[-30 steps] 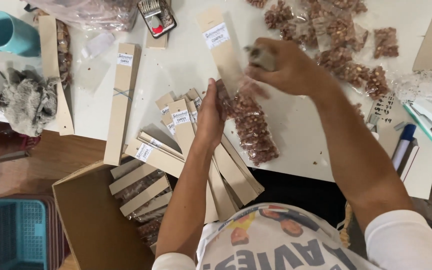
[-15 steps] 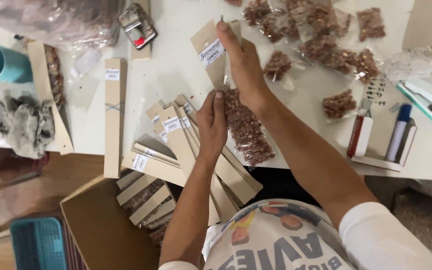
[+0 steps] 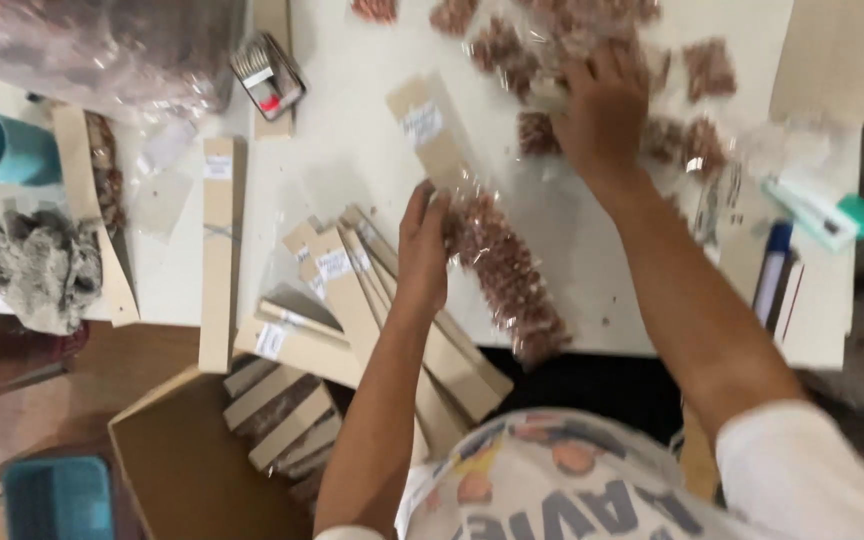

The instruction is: Stapling small plastic bags containing nuts onto cardboard strips for packaging and display.

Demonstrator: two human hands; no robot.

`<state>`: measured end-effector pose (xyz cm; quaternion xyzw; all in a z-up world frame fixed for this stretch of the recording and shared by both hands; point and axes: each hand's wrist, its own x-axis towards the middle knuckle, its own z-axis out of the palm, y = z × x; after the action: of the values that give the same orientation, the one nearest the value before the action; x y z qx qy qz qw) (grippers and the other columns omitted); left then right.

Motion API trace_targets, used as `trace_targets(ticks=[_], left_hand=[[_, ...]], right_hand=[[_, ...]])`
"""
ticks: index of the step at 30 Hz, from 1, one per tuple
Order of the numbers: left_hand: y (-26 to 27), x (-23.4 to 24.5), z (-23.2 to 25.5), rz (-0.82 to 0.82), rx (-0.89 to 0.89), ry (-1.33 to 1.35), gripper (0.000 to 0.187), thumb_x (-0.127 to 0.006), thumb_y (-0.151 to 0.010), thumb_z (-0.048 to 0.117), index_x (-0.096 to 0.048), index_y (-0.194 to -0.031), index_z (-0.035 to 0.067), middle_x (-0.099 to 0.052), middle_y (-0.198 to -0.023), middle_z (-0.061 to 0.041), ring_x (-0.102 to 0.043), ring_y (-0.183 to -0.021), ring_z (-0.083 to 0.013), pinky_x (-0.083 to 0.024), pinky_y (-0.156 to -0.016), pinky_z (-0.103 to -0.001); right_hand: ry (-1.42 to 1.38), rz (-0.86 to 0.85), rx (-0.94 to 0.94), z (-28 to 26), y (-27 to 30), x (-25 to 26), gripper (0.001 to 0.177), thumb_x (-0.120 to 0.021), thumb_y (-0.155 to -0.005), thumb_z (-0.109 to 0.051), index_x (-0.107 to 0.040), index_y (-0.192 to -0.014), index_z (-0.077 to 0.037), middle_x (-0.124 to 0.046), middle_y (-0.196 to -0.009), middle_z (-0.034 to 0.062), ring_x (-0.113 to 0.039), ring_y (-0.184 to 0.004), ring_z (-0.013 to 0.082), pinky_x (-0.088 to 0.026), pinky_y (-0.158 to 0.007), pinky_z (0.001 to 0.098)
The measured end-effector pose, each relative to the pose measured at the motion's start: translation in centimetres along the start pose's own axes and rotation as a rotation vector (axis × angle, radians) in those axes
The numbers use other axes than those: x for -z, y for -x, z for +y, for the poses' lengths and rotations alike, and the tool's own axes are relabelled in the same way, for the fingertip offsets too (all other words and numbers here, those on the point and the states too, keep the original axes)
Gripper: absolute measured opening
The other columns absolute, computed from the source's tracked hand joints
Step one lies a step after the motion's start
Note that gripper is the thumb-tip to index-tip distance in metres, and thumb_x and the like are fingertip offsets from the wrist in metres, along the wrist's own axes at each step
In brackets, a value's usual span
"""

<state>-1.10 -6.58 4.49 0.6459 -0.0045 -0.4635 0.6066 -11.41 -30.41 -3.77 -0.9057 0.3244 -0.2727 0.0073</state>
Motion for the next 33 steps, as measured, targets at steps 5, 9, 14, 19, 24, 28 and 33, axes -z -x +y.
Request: trace_targets(ticks=[5, 9, 14, 19, 24, 28, 33], left_hand=[[-1.3, 0.2, 0.5, 0.021, 0.094, 0.141, 0.071, -0.055, -0.092, 0.031, -0.035, -0.157, 0.010, -0.040, -0.162, -0.011, -0.047, -0.142, -0.0287, -0.041, -0.115, -0.037], [-0.2, -0.4, 1.3, -0.106, 0.008, 0.200, 0.056, -0.042, -0.093, 0.050, -0.060, -0.121, 0.005, -0.055, -0.104, -0.010, -0.046, -0.094, -0.0229, -0.038, -0.084, -0.036], [-0.1, 0.0, 0.1, -0.219, -0.271, -0.064, 0.034, -0.051, -0.101, 0.041, -0.064, -0.084, 0.015, -0.067, -0.087, 0.000, -0.062, -0.085, -0.0138, -0.048, -0.083, -0.027], [0.9, -1.3, -0.8, -0.097, -0.535, -0.218, 0.031, -0.046, -0.105, 0.034, -0.060, -0.092, 0.010, -0.058, -0.082, 0.002, -0.053, -0.080, -0.0098, -0.043, -0.069, -0.025], [0.7, -0.9, -2.0, -0.212, -0.641, -0.416, 0.026, -0.052, -0.105, 0.032, -0.063, -0.112, 0.010, -0.061, -0.084, 0.000, -0.052, -0.077, -0.0107, -0.042, -0.069, -0.028], [-0.5, -1.5, -3.1, -0.173, -0.627, -0.580, 0.038, -0.055, -0.104, 0.032, -0.068, -0.132, 0.009, -0.056, -0.066, 0.003, -0.045, -0.057, -0.0090, -0.037, -0.053, -0.028], [-1.1, -1.7, -1.1, -0.132, -0.339, -0.204, 0.050, -0.059, -0.095, 0.039, -0.050, -0.129, 0.003, -0.062, -0.089, -0.003, -0.055, -0.080, -0.0156, -0.049, -0.077, -0.031]], right_hand=[[-1.302, -0.474, -0.353, -4.4, -2.0, 10.3, 0.003, -0.068, -0.105, -0.016, -0.065, -0.103, -0.015, -0.067, -0.096, -0.0013, -0.066, -0.091, 0.0129, -0.059, -0.082, 0.0283], [-0.784, -0.809, -0.035, -6.7, -3.0, 10.7, 0.027, -0.069, -0.098, -0.031, -0.065, -0.103, -0.005, -0.068, -0.083, 0.0071, -0.063, -0.069, 0.0193, -0.049, -0.066, 0.0337], [-0.623, -0.686, 0.066, -7.4, -2.4, 8.8, 0.046, -0.070, -0.098, -0.042, -0.067, -0.117, 0.000, -0.069, -0.078, 0.0089, -0.059, -0.065, 0.0220, -0.040, -0.067, 0.0392], [-1.395, -0.331, -0.513, -11.2, -2.0, 8.6, 0.042, -0.056, -0.097, -0.058, -0.061, -0.086, -0.018, -0.057, -0.067, -0.0070, -0.049, -0.053, 0.0035, -0.041, -0.048, 0.0182], [-1.470, -0.188, -0.694, -13.2, -2.5, 8.7, 0.065, -0.049, -0.084, -0.074, -0.051, -0.101, -0.011, -0.045, -0.103, 0.0083, -0.042, -0.093, 0.0201, -0.032, -0.083, 0.0332], [-1.621, -0.200, -0.668, -11.2, -1.6, 7.2, 0.056, -0.046, -0.092, -0.066, -0.054, -0.068, -0.017, -0.054, -0.052, -0.0051, -0.055, -0.037, 0.0100, -0.046, -0.035, 0.0182], [-0.090, -0.112, -0.212, 0.1, -0.4, 1.3, 0.020, -0.064, -0.096, -0.030, -0.068, -0.105, -0.012, -0.068, -0.091, 0.0062, -0.059, -0.076, 0.0231, -0.047, -0.064, 0.0402]])
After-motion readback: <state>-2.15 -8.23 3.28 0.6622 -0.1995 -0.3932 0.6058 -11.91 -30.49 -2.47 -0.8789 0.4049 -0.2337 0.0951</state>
